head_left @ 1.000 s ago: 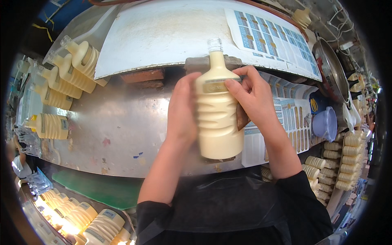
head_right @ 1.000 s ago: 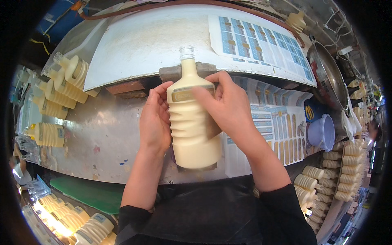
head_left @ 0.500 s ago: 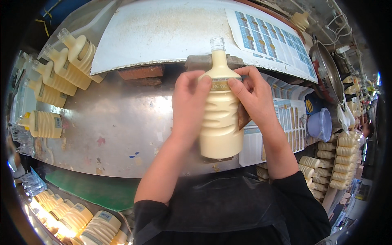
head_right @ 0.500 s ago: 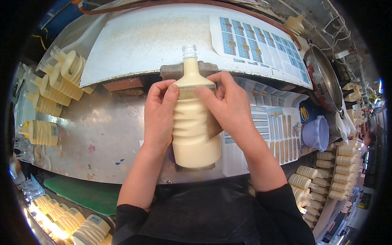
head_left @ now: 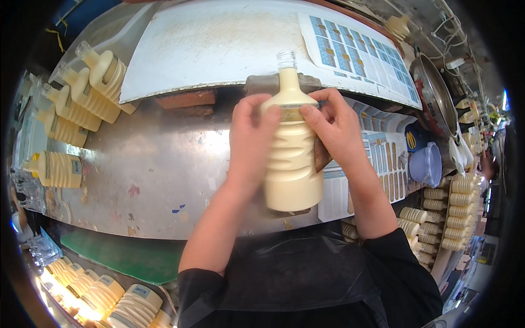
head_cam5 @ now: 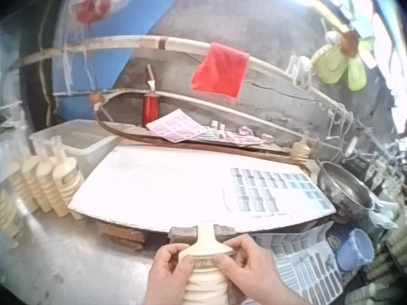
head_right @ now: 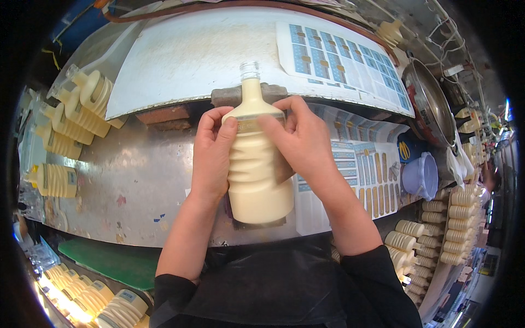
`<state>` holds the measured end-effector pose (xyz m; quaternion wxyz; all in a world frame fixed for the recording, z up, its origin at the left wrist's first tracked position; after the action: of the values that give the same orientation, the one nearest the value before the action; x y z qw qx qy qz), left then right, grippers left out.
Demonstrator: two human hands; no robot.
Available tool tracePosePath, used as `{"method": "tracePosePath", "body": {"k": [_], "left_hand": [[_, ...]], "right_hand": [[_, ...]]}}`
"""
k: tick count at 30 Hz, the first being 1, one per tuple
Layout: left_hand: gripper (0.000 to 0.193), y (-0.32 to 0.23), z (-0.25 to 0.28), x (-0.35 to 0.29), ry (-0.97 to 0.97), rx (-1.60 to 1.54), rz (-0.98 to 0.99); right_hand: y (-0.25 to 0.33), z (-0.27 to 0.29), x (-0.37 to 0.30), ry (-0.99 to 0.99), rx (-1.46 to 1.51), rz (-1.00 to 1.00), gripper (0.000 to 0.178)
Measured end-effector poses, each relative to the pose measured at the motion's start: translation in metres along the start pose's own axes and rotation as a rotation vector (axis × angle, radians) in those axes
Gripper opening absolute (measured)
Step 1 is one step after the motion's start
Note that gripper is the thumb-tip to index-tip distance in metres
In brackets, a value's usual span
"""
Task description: The person applies adhesive labels to the neck and body of cream-colored plastic bottles. They peel labels from a sheet, position them on the bottle, and smooth them down, repeating the process for multiple bottles.
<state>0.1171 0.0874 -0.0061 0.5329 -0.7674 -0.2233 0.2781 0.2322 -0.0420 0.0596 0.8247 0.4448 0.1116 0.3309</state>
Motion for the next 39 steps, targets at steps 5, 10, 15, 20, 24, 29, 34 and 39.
{"method": "tracePosePath", "body": {"k": [5, 10, 15, 20, 24, 29, 34, 39], "left_hand": [[0.041, 0.003, 0.001, -0.001, 0.024, -0.109, 0.011], [0.042, -0.011, -0.004, -0.002, 0.014, -0.173, 0.085], [0.04, -0.004, -0.004, 0.0, -0.028, -0.041, 0.027], [0.031, -0.009, -0.007, -0.009, -0.012, -0.264, 0.152], [0.025, -0.006, 0.0, -0.011, -0.026, -0.472, 0.208], [0.031, -0.005, -0.004, -0.015, -0.051, -0.575, 0.266], [0.033, 0.003, -0.002, -0.014, -0.076, -0.636, 0.307], [0.036, -0.006, -0.011, -0.019, -0.058, -0.705, 0.335]], "right_hand": [[0.003, 0.0, -0.001, 0.021, -0.058, 0.028, 0.038], [-0.012, 0.009, 0.0, 0.002, 0.325, -0.009, 0.027], [-0.013, 0.04, 0.003, -0.264, 0.41, 0.078, 0.018], [0.031, 0.006, -0.038, -0.208, -0.238, 0.766, 0.024], [0.056, -0.001, -0.044, -0.189, -0.393, 1.031, 0.026], [0.068, -0.014, -0.046, -0.053, -0.521, 1.123, 0.03], [0.09, -0.012, -0.045, -0.108, -0.597, 1.07, 0.026], [0.091, -0.024, -0.05, 0.186, -0.671, 0.999, 0.032]]}}
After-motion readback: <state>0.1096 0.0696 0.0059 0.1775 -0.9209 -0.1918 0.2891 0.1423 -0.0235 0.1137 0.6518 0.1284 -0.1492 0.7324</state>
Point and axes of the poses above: each hand's wrist, its own x-axis towards the middle knuckle, its own z-axis out of the back of the hand, y = z × x, the point moved 3 cm from there along x, towards the middle knuckle, and after that the axes turned 7 degrees about z, right-handed, at the moved point
